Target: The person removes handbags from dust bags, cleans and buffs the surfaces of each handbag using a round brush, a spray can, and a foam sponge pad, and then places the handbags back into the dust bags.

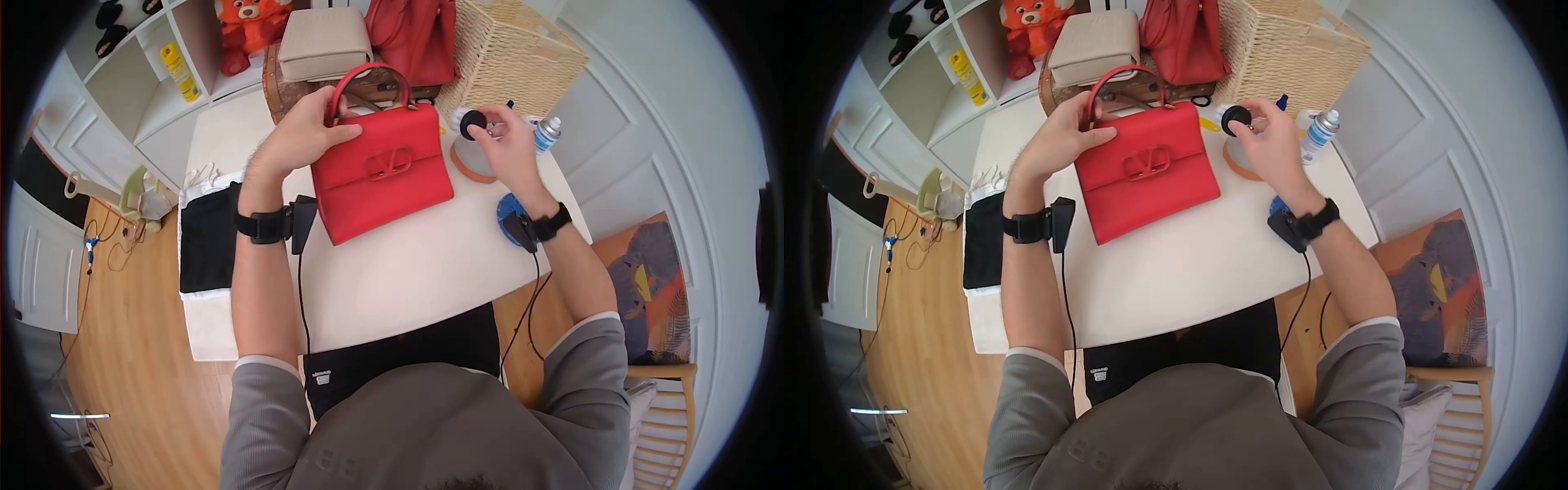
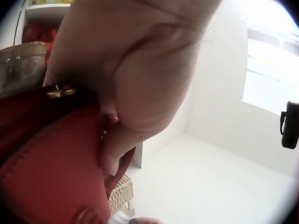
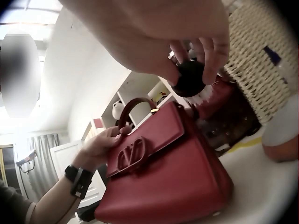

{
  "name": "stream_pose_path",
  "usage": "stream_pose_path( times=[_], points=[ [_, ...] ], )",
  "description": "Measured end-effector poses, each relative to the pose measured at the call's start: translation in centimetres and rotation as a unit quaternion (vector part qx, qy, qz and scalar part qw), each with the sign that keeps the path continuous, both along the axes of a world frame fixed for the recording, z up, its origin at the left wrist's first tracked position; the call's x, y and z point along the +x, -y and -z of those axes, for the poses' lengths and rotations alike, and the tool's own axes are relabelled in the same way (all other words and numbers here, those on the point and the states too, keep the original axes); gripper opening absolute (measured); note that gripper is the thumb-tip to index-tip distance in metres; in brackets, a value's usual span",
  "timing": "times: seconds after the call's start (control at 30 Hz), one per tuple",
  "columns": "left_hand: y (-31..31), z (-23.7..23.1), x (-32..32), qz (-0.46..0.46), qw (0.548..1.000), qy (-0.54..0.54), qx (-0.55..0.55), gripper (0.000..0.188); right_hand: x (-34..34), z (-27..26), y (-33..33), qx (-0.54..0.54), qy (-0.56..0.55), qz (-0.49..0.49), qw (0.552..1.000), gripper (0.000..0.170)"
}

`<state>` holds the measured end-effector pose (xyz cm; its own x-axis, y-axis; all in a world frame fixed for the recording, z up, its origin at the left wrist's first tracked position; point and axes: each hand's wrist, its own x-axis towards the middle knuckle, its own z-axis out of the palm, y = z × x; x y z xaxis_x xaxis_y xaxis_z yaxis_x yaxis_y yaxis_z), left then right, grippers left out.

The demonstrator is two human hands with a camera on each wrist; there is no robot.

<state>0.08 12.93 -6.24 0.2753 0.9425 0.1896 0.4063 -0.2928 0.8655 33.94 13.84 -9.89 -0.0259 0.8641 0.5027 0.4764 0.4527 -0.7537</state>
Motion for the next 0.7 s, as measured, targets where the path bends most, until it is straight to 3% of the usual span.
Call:
stream_pose_path(
  times=[0.03, 0.13, 0.33, 0.5, 0.6, 0.7],
  points=[
    [0.2, -0.1, -0.2, 0.003, 1.0, -0.001, 0.003, 0.028, 0.4, 1.0, -1.3, 0.003, -0.001, 0.003, 1.0, 0.035],
    [0.3, -0.6, -1.4, -0.017, 0.999, -0.022, 0.029, 0.03, 0.8, 3.8, -4.3, -0.099, 0.132, -0.05, 0.985, 0.027],
    [0.3, -0.7, -1.9, 0.021, 0.999, -0.008, 0.046, 0.033, -3.0, 5.1, -6.3, -0.063, 0.271, -0.006, 0.96, 0.025],
    [0.2, -0.7, -1.2, 0.034, 0.999, 0.009, 0.024, 0.032, -2.9, 3.4, -4.8, -0.105, 0.268, 0.003, 0.958, 0.031],
    [0.3, -0.7, -0.6, 0.038, 0.999, -0.012, 0.027, 0.032, 0.1, 2.8, -3.5, 0.031, 0.254, 0.076, 0.964, 0.041],
    [0.4, -0.7, -0.1, 0.025, 0.999, -0.021, 0.025, 0.035, 5.8, 2.0, -3.5, 0.264, 0.236, 0.197, 0.914, 0.056]
  ],
)
